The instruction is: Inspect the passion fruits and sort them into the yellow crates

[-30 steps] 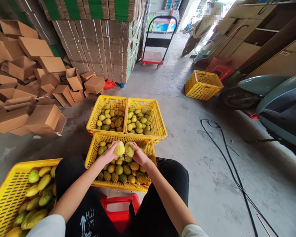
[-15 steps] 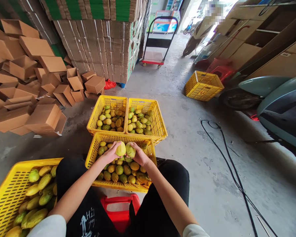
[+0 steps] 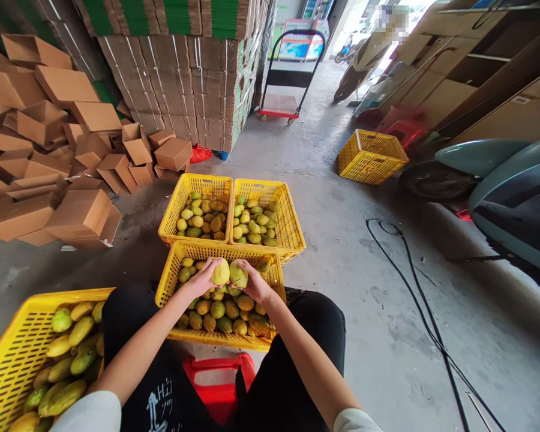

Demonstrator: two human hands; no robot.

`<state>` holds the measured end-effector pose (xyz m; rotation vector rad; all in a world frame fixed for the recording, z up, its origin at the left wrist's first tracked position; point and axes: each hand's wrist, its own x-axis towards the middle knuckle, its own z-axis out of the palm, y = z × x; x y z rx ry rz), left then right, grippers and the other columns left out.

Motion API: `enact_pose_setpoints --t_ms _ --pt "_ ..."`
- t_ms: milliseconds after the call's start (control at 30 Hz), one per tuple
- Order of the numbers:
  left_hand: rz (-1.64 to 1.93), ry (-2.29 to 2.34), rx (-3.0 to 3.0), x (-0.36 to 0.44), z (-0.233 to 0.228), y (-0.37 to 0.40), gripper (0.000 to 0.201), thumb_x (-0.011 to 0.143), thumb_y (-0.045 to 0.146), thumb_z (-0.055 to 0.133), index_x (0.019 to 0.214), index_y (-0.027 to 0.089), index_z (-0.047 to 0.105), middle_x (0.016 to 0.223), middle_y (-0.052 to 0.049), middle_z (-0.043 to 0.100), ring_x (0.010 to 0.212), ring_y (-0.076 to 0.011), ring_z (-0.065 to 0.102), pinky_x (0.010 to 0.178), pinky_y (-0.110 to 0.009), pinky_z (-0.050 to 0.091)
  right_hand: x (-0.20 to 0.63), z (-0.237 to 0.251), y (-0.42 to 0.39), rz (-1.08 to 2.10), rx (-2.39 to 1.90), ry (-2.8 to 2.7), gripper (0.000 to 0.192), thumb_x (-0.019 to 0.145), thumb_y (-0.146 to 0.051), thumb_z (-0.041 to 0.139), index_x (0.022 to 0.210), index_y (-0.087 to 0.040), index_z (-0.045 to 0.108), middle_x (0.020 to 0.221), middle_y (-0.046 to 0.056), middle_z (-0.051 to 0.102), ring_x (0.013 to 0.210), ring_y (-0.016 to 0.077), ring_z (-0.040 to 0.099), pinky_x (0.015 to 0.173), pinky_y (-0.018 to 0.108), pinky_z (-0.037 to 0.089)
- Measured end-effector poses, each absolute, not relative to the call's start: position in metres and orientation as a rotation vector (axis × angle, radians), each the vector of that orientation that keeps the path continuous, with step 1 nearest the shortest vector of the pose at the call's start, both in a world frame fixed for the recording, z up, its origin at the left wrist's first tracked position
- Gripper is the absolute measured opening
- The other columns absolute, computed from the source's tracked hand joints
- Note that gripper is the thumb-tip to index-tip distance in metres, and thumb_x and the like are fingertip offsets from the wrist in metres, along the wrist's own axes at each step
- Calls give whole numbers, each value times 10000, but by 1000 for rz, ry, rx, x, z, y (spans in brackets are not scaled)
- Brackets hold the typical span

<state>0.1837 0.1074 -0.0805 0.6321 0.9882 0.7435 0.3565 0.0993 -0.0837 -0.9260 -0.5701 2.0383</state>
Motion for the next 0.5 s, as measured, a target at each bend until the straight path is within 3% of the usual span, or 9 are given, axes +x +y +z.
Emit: enact_pose_setpoints --t_ms 500 --pt "655 961 704 179 -84 110 451 714 540 662 908 233 394 874 -29 584 744 -197 659 499 -225 443 356 -95 100 2104 -896 -479 241 754 -363 621 925 -208 551 816 5 651 679 149 633 543 239 477"
